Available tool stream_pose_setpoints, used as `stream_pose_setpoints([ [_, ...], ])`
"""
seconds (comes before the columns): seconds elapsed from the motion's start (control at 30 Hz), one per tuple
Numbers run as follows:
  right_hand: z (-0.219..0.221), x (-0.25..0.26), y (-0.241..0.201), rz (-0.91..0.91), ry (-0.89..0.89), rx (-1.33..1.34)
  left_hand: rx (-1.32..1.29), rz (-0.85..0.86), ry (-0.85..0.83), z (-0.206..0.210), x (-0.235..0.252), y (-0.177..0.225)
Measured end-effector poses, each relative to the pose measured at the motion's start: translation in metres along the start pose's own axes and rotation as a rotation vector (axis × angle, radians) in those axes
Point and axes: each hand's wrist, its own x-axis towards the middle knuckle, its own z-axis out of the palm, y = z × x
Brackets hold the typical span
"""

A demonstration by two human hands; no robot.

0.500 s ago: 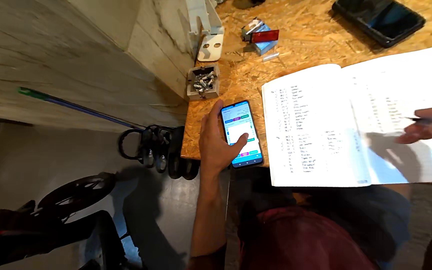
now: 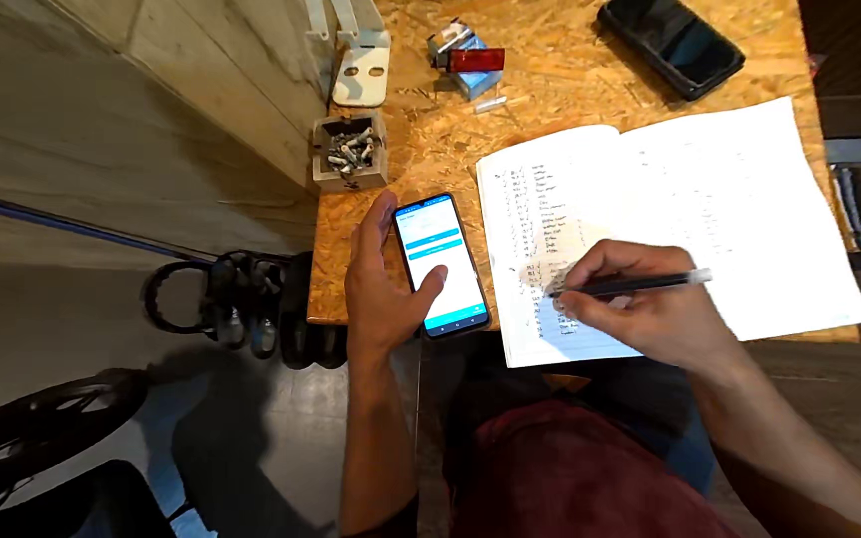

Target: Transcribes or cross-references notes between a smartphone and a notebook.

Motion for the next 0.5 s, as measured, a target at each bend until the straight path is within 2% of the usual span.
stream_pose_setpoints([
  [0.23,0.013,0.004,0.007,0.056,-0.046,-0.012,-0.231,0.039,-0.08,-0.014,0.001,0.001],
  [0.5,0.021,0.001,0.013,0.038,-0.009,-0.105,-0.294,0.067,-0.051,-0.015,0.001,-0.002],
])
